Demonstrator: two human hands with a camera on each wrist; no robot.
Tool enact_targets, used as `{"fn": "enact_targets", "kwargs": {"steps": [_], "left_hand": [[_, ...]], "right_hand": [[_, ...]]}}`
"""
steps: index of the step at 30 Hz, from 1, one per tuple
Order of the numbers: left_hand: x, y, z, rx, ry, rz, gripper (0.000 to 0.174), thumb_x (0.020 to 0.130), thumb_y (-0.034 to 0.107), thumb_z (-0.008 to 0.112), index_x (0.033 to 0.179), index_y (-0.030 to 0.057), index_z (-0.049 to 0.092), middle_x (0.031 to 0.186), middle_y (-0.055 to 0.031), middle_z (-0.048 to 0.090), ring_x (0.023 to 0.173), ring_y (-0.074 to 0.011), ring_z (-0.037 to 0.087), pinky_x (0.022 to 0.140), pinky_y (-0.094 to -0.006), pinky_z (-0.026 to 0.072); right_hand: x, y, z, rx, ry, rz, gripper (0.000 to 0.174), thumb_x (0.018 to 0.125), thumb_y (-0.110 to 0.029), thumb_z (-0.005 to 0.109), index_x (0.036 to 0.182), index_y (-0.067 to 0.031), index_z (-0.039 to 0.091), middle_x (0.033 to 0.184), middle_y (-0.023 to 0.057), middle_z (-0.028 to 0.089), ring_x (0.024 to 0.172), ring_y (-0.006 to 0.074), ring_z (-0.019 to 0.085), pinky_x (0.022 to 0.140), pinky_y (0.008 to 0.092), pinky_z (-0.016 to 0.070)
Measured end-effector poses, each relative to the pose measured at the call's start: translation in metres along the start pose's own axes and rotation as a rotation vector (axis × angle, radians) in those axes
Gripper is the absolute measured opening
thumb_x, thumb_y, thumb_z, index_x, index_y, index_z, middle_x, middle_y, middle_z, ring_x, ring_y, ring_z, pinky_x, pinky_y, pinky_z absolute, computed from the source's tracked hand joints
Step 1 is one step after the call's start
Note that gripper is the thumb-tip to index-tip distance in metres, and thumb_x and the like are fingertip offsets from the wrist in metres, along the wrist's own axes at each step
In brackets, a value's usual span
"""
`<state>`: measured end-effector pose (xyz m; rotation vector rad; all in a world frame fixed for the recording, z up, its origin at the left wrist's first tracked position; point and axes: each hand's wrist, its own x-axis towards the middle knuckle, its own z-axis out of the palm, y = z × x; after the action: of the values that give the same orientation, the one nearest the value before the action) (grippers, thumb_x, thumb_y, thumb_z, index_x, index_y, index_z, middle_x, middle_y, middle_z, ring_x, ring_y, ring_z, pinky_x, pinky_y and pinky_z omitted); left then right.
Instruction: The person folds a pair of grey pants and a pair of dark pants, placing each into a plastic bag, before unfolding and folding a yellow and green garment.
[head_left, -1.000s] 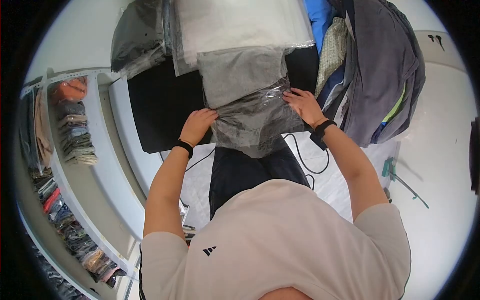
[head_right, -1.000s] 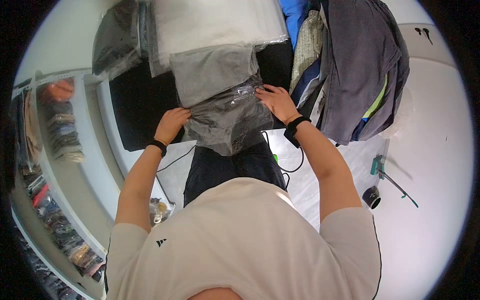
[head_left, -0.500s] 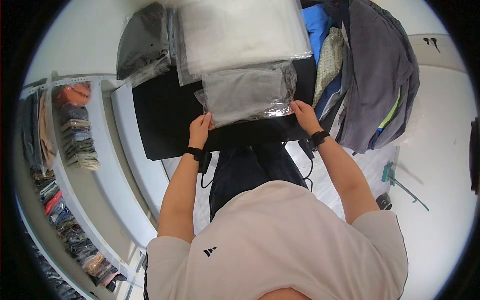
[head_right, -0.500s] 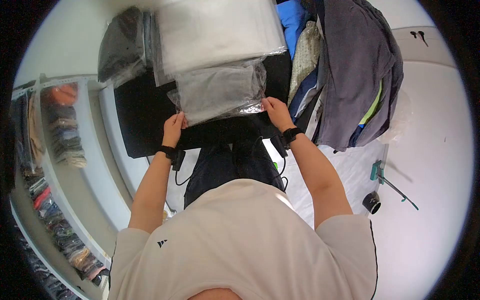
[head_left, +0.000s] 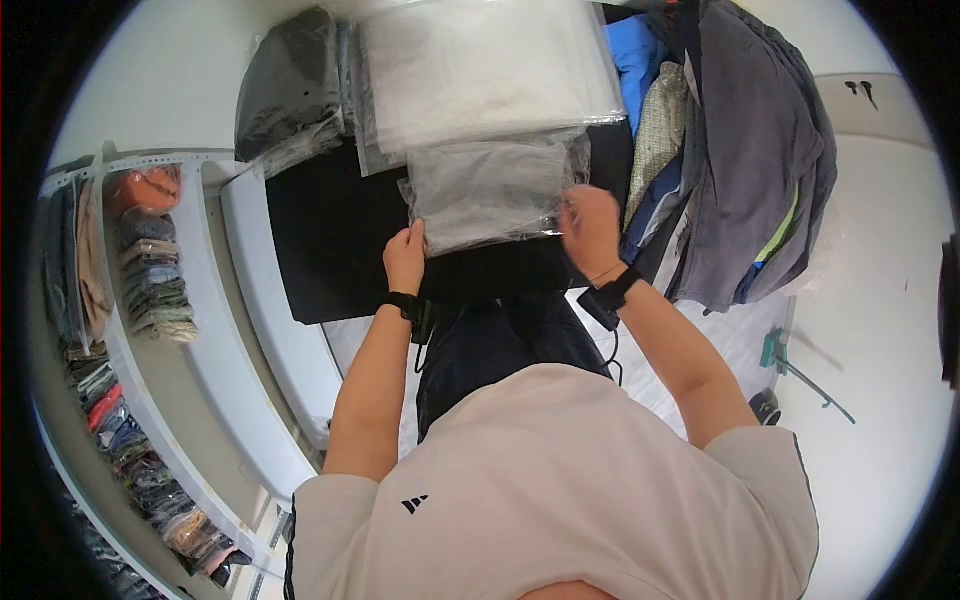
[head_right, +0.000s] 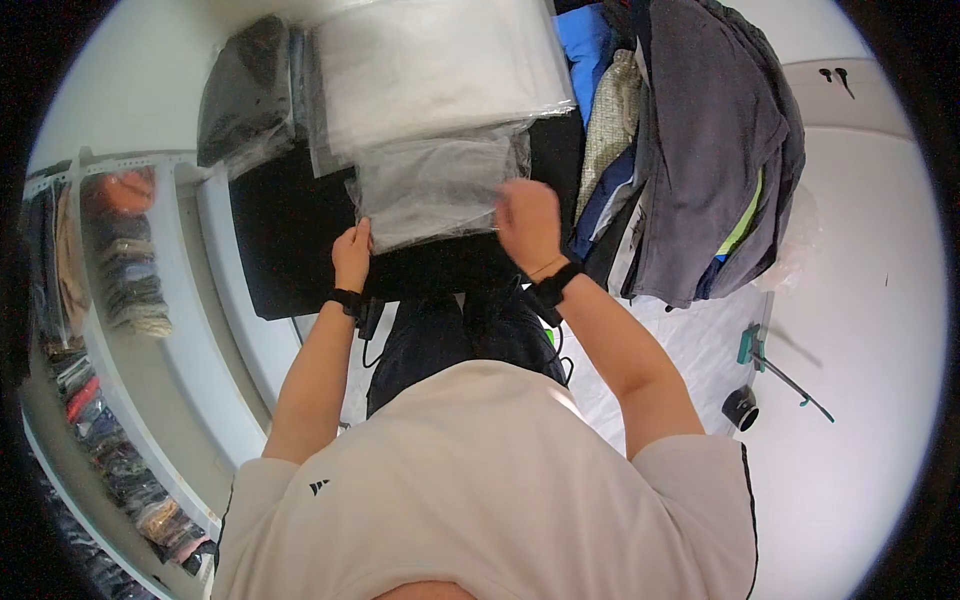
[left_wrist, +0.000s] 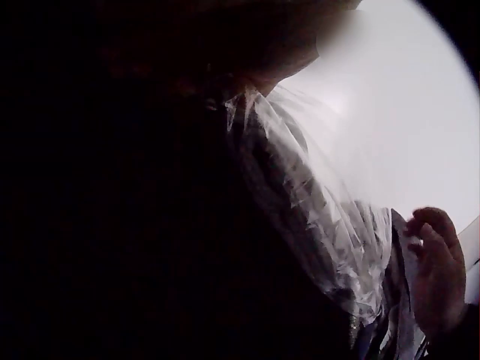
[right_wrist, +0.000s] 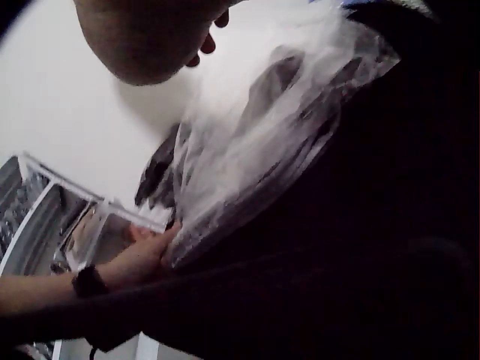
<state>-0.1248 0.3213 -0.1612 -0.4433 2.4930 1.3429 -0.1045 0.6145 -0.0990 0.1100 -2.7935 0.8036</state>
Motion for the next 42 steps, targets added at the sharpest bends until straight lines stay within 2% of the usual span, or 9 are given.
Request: {"fn": "enact_targets", "kwargs": {"steps": [1,3,8,10,11,12,14,23,42], "left_hand": [[0.0,0.0,0.0,-0.004,-0.01,-0.011,0.046,0.09,0.037,0.05,0.06,0.001,0.052,0.054,-0.004,0.049,0.053,-0.0139,0.045,0.053,-0.0295,0.0363],[0.0,0.004,0.0,0.004,-0.001,-0.026,0.047,0.089,0.037,0.051,0.06,0.0007,0.053,0.053,-0.0035,0.048,0.052,-0.0131,0.046,0.052,-0.029,0.0364],[-0.001,0.018,-0.013,0.049,-0.099,-0.178,0.037,0.085,0.035,0.056,0.074,-0.0001,0.058,0.068,-0.0115,0.059,0.067,-0.0228,0.057,0.064,-0.0334,0.0426],[-0.011,0.038,-0.009,0.472,0.563,0.534,0.033,0.08,0.03,0.061,0.097,0.0023,0.057,0.103,-0.0146,0.057,0.095,-0.0269,0.053,0.082,-0.0381,0.0397],[-0.016,0.052,-0.015,0.44,0.284,0.55,0.044,0.081,0.028,0.058,0.119,0.0081,0.047,0.13,-0.0158,0.04,0.118,-0.0315,0.038,0.098,-0.0441,0.0294],[-0.013,0.059,-0.01,0.436,0.284,0.553,0.044,0.081,0.028,0.058,0.119,0.0081,0.047,0.13,-0.0158,0.04,0.118,-0.0315,0.038,0.098,-0.0441,0.0294],[-0.001,0.07,0.003,0.672,-0.049,0.935,0.049,0.082,0.028,0.057,0.125,0.0086,0.044,0.134,-0.0119,0.039,0.125,-0.028,0.034,0.101,-0.0457,0.0265],[0.041,0.062,0.024,0.951,-0.168,0.813,0.063,0.086,0.049,0.044,0.138,0.0168,0.029,0.146,-0.0056,0.021,0.134,-0.0246,0.019,0.105,-0.0526,0.0178],[0.052,0.058,0.035,0.974,-0.202,0.778,0.061,0.087,0.049,0.042,0.138,0.0175,0.03,0.147,-0.0051,0.021,0.135,-0.0243,0.018,0.104,-0.0548,0.0167]], "right_hand": [[0.005,-0.01,0.005,0.0,0.0,0.002,0.021,0.079,-0.014,0.06,0.099,-0.01,0.058,0.107,0.0106,0.058,0.101,0.0282,0.053,0.085,0.0403,0.0396],[0.017,-0.022,0.017,-0.122,-0.217,-0.415,0.032,0.08,-0.021,0.059,0.111,-0.014,0.055,0.124,0.0087,0.049,0.117,0.0248,0.044,0.097,0.0434,0.0327],[0.044,-0.003,0.042,-0.373,-0.25,-0.248,0.044,0.084,-0.031,0.054,0.127,-0.0217,0.046,0.138,0.0065,0.036,0.129,0.0228,0.03,0.104,0.0476,0.023],[0.049,0.001,0.046,-0.33,-0.192,-0.23,0.044,0.086,-0.032,0.052,0.128,-0.0221,0.045,0.139,0.0063,0.035,0.13,0.0231,0.03,0.104,0.049,0.023],[0.049,0.002,0.047,-0.334,-0.19,-0.226,0.044,0.086,-0.032,0.052,0.128,-0.0221,0.045,0.139,0.0063,0.035,0.13,0.0231,0.03,0.104,0.049,0.023],[0.049,0.004,0.049,-0.323,-0.199,-0.225,0.044,0.086,-0.032,0.051,0.128,-0.0226,0.045,0.139,0.0062,0.035,0.13,0.0233,0.03,0.103,0.0495,0.0231],[0.052,0.004,0.048,-0.311,-0.213,-0.234,0.044,0.086,-0.033,0.051,0.129,-0.0231,0.045,0.139,0.006,0.035,0.129,0.0235,0.03,0.103,0.0501,0.0233],[0.056,0.01,0.05,-0.322,-0.244,-0.224,0.043,0.087,-0.035,0.049,0.128,-0.0264,0.045,0.137,0.0044,0.038,0.128,0.0258,0.032,0.102,0.05,0.0233],[0.058,0.008,0.066,-0.384,-0.25,-0.182,0.043,0.084,-0.034,0.053,0.126,-0.0239,0.048,0.137,0.003,0.039,0.128,0.0238,0.032,0.102,0.0506,0.0233]]}}
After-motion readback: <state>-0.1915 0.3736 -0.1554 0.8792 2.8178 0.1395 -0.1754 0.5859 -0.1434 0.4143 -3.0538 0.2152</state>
